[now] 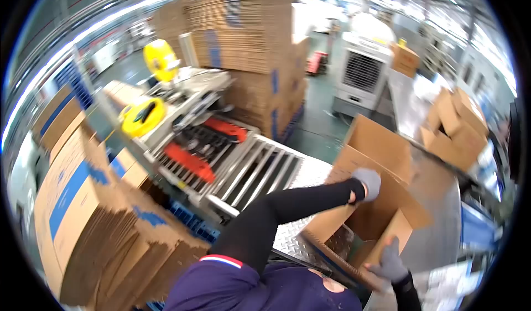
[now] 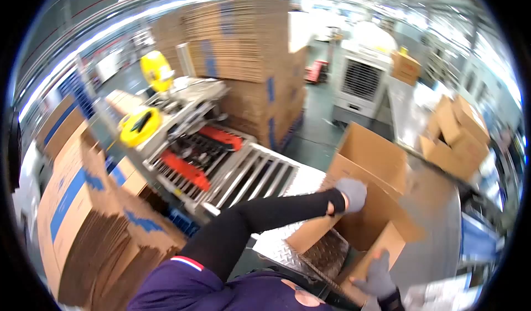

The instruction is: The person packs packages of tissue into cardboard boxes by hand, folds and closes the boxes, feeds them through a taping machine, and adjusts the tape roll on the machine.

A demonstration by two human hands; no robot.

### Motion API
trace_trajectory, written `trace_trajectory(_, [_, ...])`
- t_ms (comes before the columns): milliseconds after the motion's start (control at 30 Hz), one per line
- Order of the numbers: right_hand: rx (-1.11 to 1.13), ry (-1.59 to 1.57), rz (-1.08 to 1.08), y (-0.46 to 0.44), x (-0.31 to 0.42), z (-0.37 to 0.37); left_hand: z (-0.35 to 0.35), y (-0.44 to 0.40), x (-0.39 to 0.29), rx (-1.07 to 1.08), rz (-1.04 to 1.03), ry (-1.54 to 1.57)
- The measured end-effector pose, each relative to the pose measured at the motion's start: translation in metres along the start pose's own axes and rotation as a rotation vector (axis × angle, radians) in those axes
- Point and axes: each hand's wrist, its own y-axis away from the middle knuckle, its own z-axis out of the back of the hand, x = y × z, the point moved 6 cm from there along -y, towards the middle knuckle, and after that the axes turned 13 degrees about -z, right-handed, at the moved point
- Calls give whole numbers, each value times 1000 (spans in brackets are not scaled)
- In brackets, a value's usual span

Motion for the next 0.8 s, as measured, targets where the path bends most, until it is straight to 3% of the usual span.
trace_trajectory(33, [76, 233, -16, -1, -26, -22, -26, -21, -51, -222, -2, 52])
trace_trajectory(67, [156, 465, -5, -1, -37, -34, -16, -24, -86, -9, -87, 14])
trace_trajectory(100, [193, 429, -45, 3, -39, -30, 0, -13, -101, 192, -177, -48])
trace_trajectory(133, [338, 269, -141, 4, -26, -11, 4, -7, -92, 25, 74, 280])
trace_trajectory(167, [408, -163, -236, 21, -23, 5, -8, 0, -90, 22, 116, 338])
trace_trajectory(233, [468, 27, 195, 61, 37, 50, -34, 3, -92, 151, 116, 337])
trace_trajectory(300, [722, 63, 125, 47, 62, 72, -20, -13, -115, 165, -30, 397])
trace_trajectory(333, [817, -114, -14, 42, 13, 30, -5, -19, -126, 176, -95, 432])
trace_trajectory(367, [491, -238, -201, 23, -20, 42, 32, -29, -145, -55, -359, 401])
trace_trajectory(400, [-11, 274, -63, 5, -39, 44, 78, -34, -152, -554, -544, 225])
trace_trajectory(467, [-133, 345, -127, 4, -61, 20, 127, -52, -119, -923, -386, 39])
trace_trajectory(500, [-239, 418, -104, 13, -60, -1, 103, -61, -116, -548, -409, 106])
trace_trajectory(533, [-376, 210, -231, 24, -70, -14, 70, -61, -111, -175, -395, 169])
trace_trajectory(567, [-498, -5, -338, 30, -84, -27, 60, -42, -114, 18, -377, 272])
trace_trajectory(600, [-483, -197, -573, 38, -102, -45, 50, -22, -117, 210, -338, 363])
trace_trajectory(633, [-667, -275, -627, 51, -137, -83, 23, 6, -134, 237, -346, 560])
trace_trajectory(667, [-558, -855, -525, 47, -131, -90, 4, 40, -141, 36, -479, 483])
trace_trajectory(700, [-395, -1423, -414, 48, -123, -96, -39, 66, -134, 33, -446, 556])
trace_trajectory(733, [-153, -1695, -305, 46, -118, -116, -34, 75, -116, 20, -351, 519])
trace_trajectory(767, [42, -1864, -34, 31, -56, -87, -26, 80, -96, 8, -275, 481])
trace_trajectory(800, [182, -1934, 14, 20, -28, -95, -37, 84, -71, -24, -284, 507])
